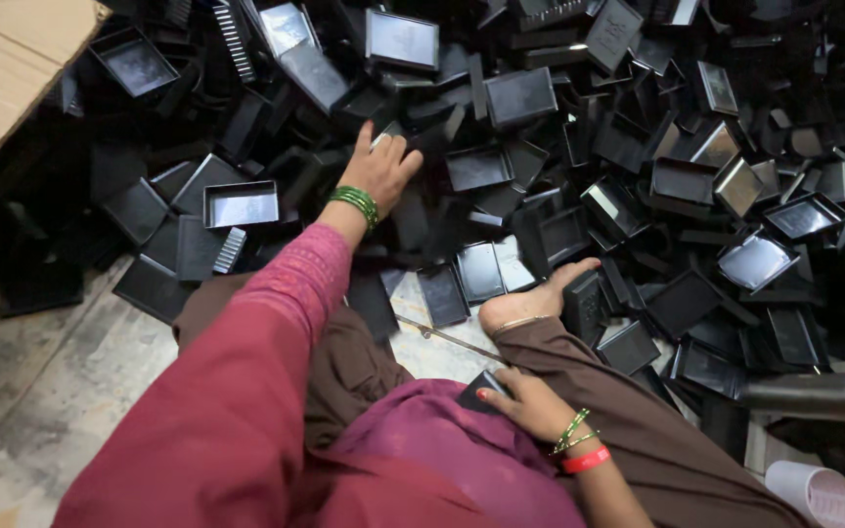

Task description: The person sits on the floor in front of a large pile of black plastic boxes, picks up individual boxes, turns them over in their hands, and stacks matching boxes together. They occasionally toss stacked boxes aside and reach for more boxes from the pile, while other workers handle boxes nearby.

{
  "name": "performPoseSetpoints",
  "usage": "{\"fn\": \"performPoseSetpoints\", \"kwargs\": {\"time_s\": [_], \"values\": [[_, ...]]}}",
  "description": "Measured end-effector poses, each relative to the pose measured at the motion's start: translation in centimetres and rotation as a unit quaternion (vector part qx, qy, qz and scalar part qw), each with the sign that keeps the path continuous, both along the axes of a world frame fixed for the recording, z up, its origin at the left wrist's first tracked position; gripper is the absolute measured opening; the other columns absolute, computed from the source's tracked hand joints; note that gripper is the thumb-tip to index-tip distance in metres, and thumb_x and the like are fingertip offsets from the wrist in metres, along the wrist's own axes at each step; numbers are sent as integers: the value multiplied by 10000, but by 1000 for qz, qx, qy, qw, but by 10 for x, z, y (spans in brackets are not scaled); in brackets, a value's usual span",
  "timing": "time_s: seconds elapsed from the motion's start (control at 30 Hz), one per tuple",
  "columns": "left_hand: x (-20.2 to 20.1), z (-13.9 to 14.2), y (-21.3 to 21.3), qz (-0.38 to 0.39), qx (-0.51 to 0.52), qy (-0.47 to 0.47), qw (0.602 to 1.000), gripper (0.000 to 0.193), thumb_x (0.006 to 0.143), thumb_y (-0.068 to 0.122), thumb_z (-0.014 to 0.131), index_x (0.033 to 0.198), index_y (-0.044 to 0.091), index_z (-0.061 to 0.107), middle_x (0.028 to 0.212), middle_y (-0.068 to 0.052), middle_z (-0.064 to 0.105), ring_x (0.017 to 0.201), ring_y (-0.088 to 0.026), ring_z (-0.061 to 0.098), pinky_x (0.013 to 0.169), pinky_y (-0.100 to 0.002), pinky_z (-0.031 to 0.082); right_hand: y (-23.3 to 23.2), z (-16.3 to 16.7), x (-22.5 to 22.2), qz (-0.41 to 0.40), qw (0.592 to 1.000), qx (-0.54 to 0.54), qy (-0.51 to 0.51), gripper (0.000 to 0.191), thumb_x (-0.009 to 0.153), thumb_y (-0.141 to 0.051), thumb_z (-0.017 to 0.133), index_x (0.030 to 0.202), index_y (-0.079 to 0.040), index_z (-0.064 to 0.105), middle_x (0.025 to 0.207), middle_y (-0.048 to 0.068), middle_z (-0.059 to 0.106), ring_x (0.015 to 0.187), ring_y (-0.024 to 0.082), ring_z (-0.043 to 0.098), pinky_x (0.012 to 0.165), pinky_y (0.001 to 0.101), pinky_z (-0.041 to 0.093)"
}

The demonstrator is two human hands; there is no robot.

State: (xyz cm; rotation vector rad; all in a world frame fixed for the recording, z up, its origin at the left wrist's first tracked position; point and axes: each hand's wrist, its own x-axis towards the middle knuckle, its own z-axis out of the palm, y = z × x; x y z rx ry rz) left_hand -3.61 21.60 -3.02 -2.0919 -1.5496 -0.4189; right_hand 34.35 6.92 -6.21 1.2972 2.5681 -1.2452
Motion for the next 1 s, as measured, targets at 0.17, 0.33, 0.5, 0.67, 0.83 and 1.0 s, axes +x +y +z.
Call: {"fn": "performPoseSetpoints", "kwargs": {"time_s": [0.17, 0.33, 0.5, 0.67, 0.83, 1.0], "values": [[11, -2, -28, 124, 25, -33, 991, 394, 836, 213, 657, 1217, 137, 590, 1220, -114, 606, 1226, -288, 527, 1174, -596, 256, 20, 1, -28, -97, 990, 70, 77, 481, 933, -446, 631, 970, 33, 620, 915, 234, 656, 867, 359, 643, 808, 416, 504], [56, -22, -116, 200, -29, -107, 973, 465, 736, 288, 696, 1141, 71, 623, 1207, -140, 600, 1202, -311, 490, 1020, -480, 354, 31, -28, -76, -109, 991, -41, -66, 648, 958, -599, 525, 925, 31, 673, 913, 276, 696, 917, 421, 682, 845, 474, 511], [100, -63, -163, 17, -185, -85, 979, 300, 707, 229, 738, 968, 116, 644, 1128, -101, 596, 1142, -281, 522, 927, -432, 410, 28, -31, -107, -193, 973, 87, -88, 641, 979, -612, 473, 1041, -2, 661, 944, 315, 684, 957, 488, 662, 831, 561, 513], [116, -84, -127, -16, -264, -154, 952, 544, 743, 473, 809, 1078, 72, 657, 1158, -151, 593, 1125, -308, 525, 929, -435, 405, 20, -30, -114, -196, 950, 153, -190, 516, 1010, -527, 417, 1036, -50, 612, 924, 261, 714, 876, 465, 692, 800, 573, 532], [99, -90, -92, 8, -318, -153, 936, 678, 634, 519, 876, 1107, 85, 657, 1201, -91, 597, 1181, -256, 520, 973, -440, 390, 33, -36, -113, -116, 958, 184, -188, 426, 1033, -450, 443, 1103, -48, 565, 888, 251, 721, 824, 453, 697, 738, 557, 536], [75, -96, -75, 25, -259, -161, 952, 304, 742, 165, 764, 1036, 142, 692, 1166, -63, 652, 1156, -237, 573, 948, -388, 432, 66, -30, -112, -56, 917, 352, -178, 366, 849, -340, 681, 1055, -62, 563, 1014, 205, 701, 897, 404, 691, 724, 491, 548]]}}
